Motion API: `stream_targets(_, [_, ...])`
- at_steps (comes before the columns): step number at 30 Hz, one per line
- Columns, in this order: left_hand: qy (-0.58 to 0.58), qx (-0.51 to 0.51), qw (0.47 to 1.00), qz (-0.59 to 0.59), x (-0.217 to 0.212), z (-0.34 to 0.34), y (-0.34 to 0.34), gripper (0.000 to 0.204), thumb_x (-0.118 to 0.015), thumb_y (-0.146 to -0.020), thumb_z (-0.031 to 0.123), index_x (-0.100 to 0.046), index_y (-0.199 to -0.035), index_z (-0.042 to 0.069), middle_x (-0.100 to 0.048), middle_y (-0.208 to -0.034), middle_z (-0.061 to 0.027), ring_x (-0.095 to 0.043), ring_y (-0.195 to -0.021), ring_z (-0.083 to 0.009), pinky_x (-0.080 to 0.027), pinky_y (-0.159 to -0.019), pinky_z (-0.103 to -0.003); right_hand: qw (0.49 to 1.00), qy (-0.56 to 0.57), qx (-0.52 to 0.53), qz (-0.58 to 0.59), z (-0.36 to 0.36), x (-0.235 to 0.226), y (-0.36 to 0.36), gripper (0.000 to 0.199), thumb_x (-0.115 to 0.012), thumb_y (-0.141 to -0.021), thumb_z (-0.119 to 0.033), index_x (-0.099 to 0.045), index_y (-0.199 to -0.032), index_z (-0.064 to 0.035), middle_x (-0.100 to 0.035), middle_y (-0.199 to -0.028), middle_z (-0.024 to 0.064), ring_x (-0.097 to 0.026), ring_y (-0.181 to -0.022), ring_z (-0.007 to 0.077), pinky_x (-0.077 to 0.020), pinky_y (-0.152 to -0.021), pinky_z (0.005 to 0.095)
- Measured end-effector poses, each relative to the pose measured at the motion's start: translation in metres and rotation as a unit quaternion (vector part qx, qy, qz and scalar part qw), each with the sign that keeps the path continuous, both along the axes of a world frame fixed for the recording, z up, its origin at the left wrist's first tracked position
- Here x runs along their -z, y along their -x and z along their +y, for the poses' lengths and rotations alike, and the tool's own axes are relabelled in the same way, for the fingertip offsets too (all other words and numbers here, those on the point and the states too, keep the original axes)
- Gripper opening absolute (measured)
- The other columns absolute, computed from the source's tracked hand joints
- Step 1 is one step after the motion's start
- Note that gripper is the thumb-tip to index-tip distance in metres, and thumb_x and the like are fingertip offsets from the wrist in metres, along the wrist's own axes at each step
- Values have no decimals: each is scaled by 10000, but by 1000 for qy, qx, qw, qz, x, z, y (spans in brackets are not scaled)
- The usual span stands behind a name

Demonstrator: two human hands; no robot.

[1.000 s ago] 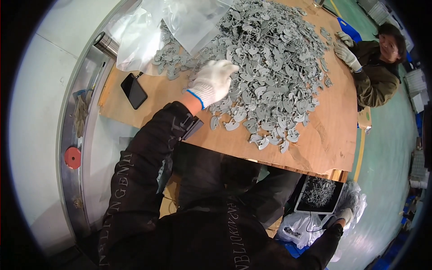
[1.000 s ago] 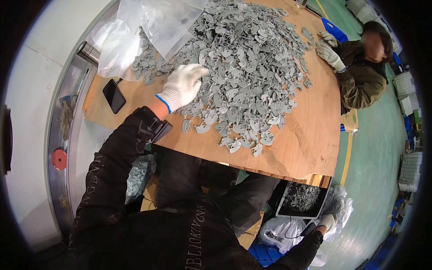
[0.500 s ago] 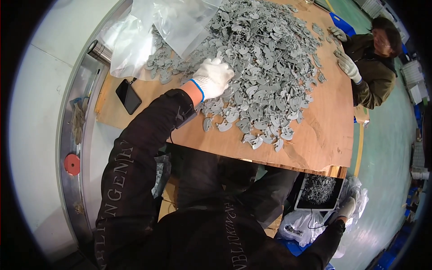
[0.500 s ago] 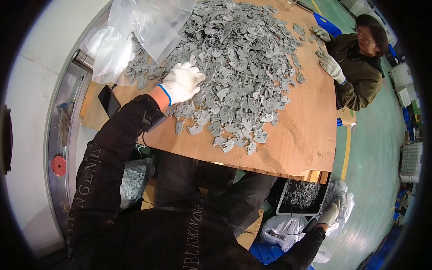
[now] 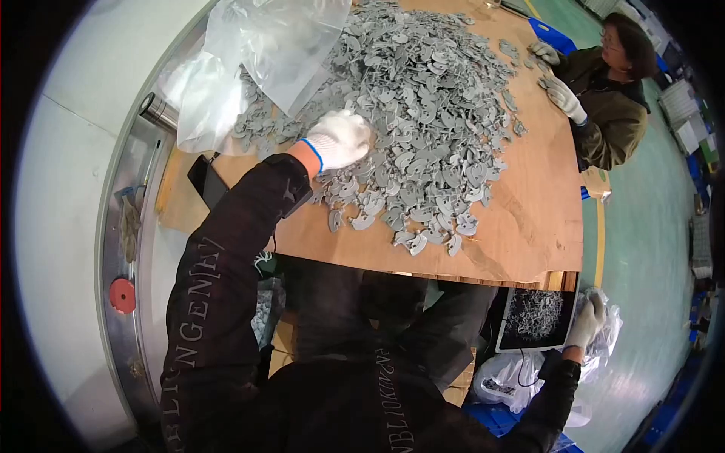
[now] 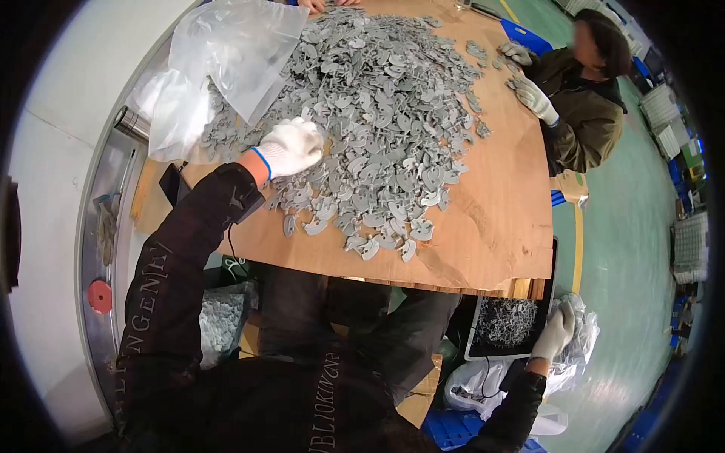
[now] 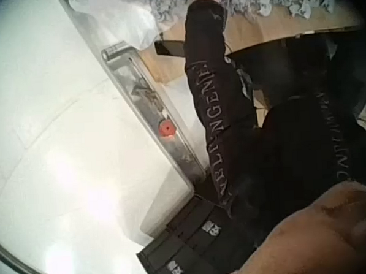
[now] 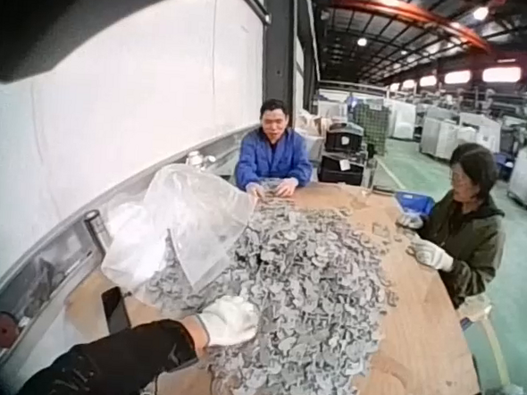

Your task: The person sorts through a pile of grey plastic parts, picking them up to remove excess material and occasionally joining two pieces together. They then gather the processed parts and place them into a black bin.

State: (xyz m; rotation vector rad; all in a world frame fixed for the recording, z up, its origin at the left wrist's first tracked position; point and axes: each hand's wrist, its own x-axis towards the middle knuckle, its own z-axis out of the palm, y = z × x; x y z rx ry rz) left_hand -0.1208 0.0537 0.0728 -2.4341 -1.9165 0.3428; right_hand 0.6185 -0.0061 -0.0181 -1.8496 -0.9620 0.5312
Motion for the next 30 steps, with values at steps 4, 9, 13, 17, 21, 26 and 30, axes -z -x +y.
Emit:
stream_targets(4, [29, -96, 982, -162, -11, 9, 10, 225, -620, -967, 300, -737, -1006, 112, -738, -1156, -99, -703, -1049, -325, -564, -924, -464, 982, -54, -167, -64, 30, -29, 99, 303, -629, -1020, -52, -709, -1298, 38, -750, -1269, 122, -690, -1163, 216, -526, -1063, 332])
stream_targets(9, [-137, -251, 844, -453, 23, 12, 44, 256, -627, -978, 282, -732, -1123, 99, -756, -1172, -106, -722, -993, -290, -565, -893, -435, 911, -38, -387, -139, 73, -81, 278, 267, -647, -1011, -82, -744, -1244, 5, -757, -1223, 163, -714, -1171, 245, -532, -1039, 345])
stream_targets(13, [-85, -311, 781, -536, 38, 24, 55, 348, -648, -970, 297, -720, -1249, 103, -760, -1145, -158, -733, -1070, -291, -560, -960, -406, 835, -76, -512, -186, 118, -86, 391, 340, -660, -962, -79, -738, -1293, -85, -732, -1281, 165, -691, -1207, 356, -530, -1069, 392])
stream_targets(17, [-113, -233, 852, -454, 33, 37, 38, 326, -586, -1006, 236, -692, -1275, 85, -749, -1076, -206, -737, -992, -345, -587, -906, -467, 787, -96, -502, -346, 157, -74, 461, 453, -639, -917, -105, -702, -1364, -144, -607, -1498, 152, -593, -1343, 388, -487, -1138, 452])
stream_targets(21, [-48, -195, 934, -294, 7, 67, 10, 347, -572, -998, 242, -699, -1283, 89, -740, -1152, -258, -721, -1086, -408, -572, -968, -495, 736, -6, -500, -456, 162, -80, 484, 470, -630, -897, -131, -699, -1362, -140, -527, -1572, 155, -544, -1392, 373, -472, -1150, 462])
stream_targets(26, [-59, -257, 949, -172, 15, 74, -2, 370, -574, -962, 262, -716, -1250, 79, -734, -1230, -247, -695, -1173, -405, -559, -996, -497, 700, 45, -567, -432, 163, -86, 479, 445, -672, -897, -190, -709, -1338, -142, -549, -1541, 150, -590, -1326, 392, -503, -1110, 459])
stream_targets(30, [23, -205, 968, -144, 15, 81, 8, 386, -590, -938, 275, -714, -1240, 68, -738, -1234, -228, -690, -1185, -389, -560, -978, -500, 729, 72, -586, -347, 163, -81, 469, 408, -693, -926, -211, -710, -1322, -115, -667, -1356, 130, -692, -1156, 350, -552, -1030, 414])
